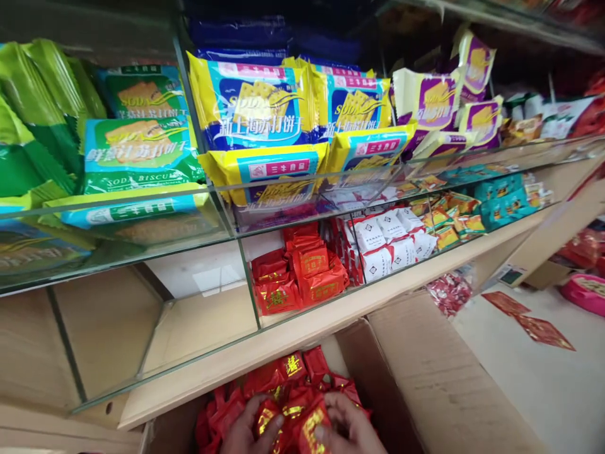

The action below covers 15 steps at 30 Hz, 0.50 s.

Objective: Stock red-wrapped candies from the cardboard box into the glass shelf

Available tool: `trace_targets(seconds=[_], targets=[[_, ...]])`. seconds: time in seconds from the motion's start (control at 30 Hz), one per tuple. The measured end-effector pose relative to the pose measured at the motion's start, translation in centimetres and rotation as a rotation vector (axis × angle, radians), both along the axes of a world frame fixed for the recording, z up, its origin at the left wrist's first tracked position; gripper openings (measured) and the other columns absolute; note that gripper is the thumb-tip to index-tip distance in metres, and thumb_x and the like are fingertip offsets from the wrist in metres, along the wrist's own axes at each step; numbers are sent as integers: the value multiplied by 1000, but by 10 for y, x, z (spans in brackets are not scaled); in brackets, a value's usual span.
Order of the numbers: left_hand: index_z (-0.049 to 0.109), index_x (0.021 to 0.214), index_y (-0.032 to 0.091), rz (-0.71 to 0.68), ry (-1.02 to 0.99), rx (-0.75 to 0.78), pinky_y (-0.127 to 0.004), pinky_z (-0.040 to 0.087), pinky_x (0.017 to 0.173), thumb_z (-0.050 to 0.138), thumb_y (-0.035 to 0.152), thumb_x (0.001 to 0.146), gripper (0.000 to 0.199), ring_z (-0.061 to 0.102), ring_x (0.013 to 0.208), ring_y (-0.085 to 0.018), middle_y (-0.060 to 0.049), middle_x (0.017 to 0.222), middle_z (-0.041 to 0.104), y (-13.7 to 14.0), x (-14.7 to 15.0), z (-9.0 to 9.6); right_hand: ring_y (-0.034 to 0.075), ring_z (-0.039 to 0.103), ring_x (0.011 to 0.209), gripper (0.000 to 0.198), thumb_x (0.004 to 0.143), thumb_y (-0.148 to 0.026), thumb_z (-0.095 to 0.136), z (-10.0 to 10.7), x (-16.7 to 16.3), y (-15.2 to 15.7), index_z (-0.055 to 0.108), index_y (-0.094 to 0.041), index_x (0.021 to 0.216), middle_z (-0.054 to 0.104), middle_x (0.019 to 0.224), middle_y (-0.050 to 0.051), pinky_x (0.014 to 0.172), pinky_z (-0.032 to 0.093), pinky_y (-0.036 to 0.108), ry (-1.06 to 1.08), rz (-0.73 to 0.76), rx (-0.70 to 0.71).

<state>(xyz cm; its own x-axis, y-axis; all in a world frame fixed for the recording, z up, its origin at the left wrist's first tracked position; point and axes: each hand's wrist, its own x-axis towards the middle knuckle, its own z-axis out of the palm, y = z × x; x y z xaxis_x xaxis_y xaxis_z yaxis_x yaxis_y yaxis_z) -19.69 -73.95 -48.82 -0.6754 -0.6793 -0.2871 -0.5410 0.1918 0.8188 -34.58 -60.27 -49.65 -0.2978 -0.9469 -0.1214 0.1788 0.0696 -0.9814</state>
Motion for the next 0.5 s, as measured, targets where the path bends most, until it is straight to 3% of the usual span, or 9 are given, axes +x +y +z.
trace_targets(seconds=[0.1,0.17,0.23,0.33,0.43,0.5], targets=[[50,109,20,-24,-64,-222,-36,33,99,47,45,75,43,44,110,-21,-6,115,51,13,-3,9,21,56,88,35,77,-46,47,17,-6,4,55,-17,95,62,94,10,82,42,33,9,-167,-12],[48,114,24,-9,-21,-369,-37,27,102,43,43,78,42,37,117,-20,-4,121,46,24,-9,25,22,55,94,33,78,-43,47,30,-7,6,57,-18,97,62,101,11,85,41,34,79,-178,11],[48,115,25,-74,41,-302,-34,29,101,41,43,80,40,39,115,-18,-3,119,47,34,-17,43,22,55,96,30,77,-39,49,39,-2,6,58,-20,99,62,103,9,86,41,33,191,-89,-9],[56,94,20,-186,180,-14,-23,41,80,35,42,83,32,52,87,-13,-3,91,58,43,-30,57,19,58,85,22,76,-33,52,43,13,3,59,-21,94,64,90,6,78,45,29,301,-27,-124],[52,66,15,-38,306,0,-21,38,63,35,41,84,36,48,66,-11,-1,67,50,48,-39,58,15,55,70,19,73,-32,56,42,28,0,54,-19,86,59,74,3,67,46,25,231,-351,-155],[50,63,14,54,361,-68,-21,35,61,36,39,84,36,44,63,-10,0,64,45,52,-42,57,13,50,65,19,72,-35,57,42,33,-2,50,-19,79,53,68,0,62,44,23,146,-552,-99]])
